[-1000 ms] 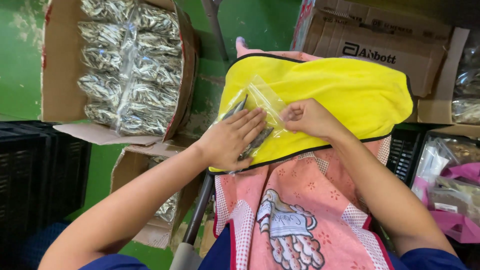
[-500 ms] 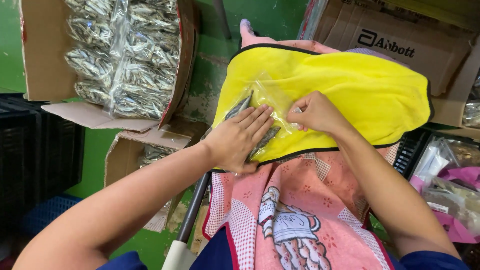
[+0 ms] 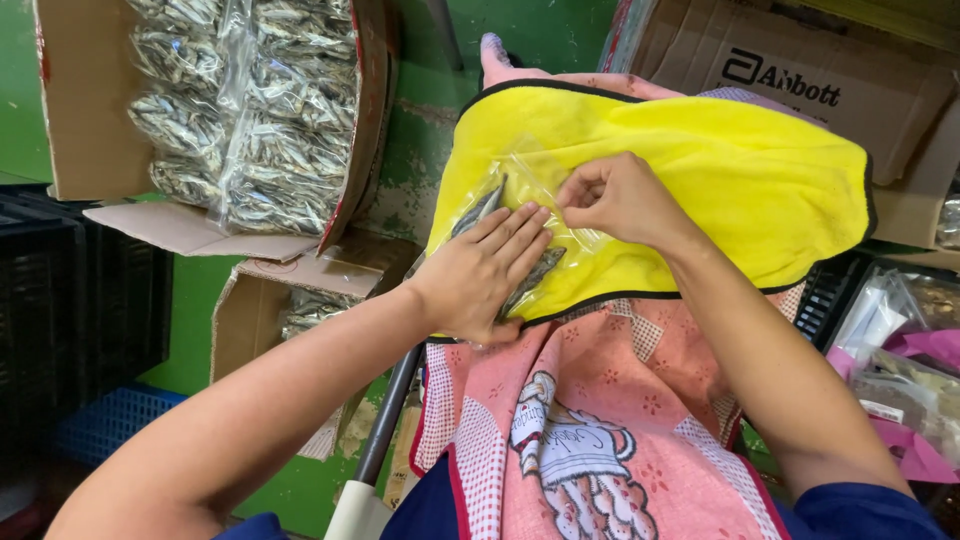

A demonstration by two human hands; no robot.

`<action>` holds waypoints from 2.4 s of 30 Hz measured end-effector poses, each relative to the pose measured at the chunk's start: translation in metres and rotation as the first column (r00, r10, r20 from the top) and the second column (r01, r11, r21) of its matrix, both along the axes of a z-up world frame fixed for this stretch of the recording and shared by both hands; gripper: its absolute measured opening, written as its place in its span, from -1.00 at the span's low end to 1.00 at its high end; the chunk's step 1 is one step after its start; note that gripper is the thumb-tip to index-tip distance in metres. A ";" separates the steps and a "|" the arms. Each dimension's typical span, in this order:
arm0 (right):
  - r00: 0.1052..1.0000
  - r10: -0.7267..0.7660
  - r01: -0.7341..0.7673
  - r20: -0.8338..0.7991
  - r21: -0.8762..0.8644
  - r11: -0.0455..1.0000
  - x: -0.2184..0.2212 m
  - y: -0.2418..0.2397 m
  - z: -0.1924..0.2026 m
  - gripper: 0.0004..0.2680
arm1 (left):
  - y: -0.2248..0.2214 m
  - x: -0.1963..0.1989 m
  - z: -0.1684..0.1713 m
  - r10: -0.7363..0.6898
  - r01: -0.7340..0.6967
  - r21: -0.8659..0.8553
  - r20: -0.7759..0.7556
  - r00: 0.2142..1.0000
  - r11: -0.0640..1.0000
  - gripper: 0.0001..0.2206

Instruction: The person places dried fish into plastic bags and uses a heat sealer to seal the bags before placing them near other packaged items.

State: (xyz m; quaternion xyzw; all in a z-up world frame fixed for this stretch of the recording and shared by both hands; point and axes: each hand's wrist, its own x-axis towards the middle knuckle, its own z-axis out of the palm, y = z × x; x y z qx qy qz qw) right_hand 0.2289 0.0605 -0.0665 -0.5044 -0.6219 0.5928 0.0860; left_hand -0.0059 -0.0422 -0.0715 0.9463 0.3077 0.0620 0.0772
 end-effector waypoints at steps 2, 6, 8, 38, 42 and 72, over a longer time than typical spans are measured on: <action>0.998 0.017 -0.020 0.056 0.055 0.998 -0.003 0.002 0.001 -0.89 | -0.001 0.001 0.000 0.003 -0.003 0.000 -0.005 1.000 1.000 0.02; 0.987 0.031 -0.054 0.156 0.146 0.988 -0.012 0.008 -0.003 -0.86 | 0.000 0.001 0.000 0.008 -0.008 0.008 -0.011 1.000 1.000 0.02; 0.987 0.045 -0.074 0.153 0.186 0.980 -0.015 0.011 -0.004 -0.87 | -0.001 0.001 -0.001 0.015 -0.015 0.004 -0.007 1.000 1.000 0.02; 0.963 0.130 -0.246 0.236 0.577 0.779 -0.087 0.028 0.003 -0.86 | -0.008 0.000 -0.014 0.077 -0.079 0.066 0.024 0.997 0.995 -0.02; 0.970 0.132 -0.226 0.205 0.556 0.800 -0.092 0.032 0.004 -0.87 | -0.008 0.001 -0.010 0.080 -0.084 0.075 0.053 0.995 0.994 -0.05; 0.896 -0.443 0.074 -0.005 0.988 0.139 0.123 0.037 0.291 -0.83 | 0.176 0.065 0.162 0.824 0.690 -0.534 0.543 -0.164 0.489 -0.60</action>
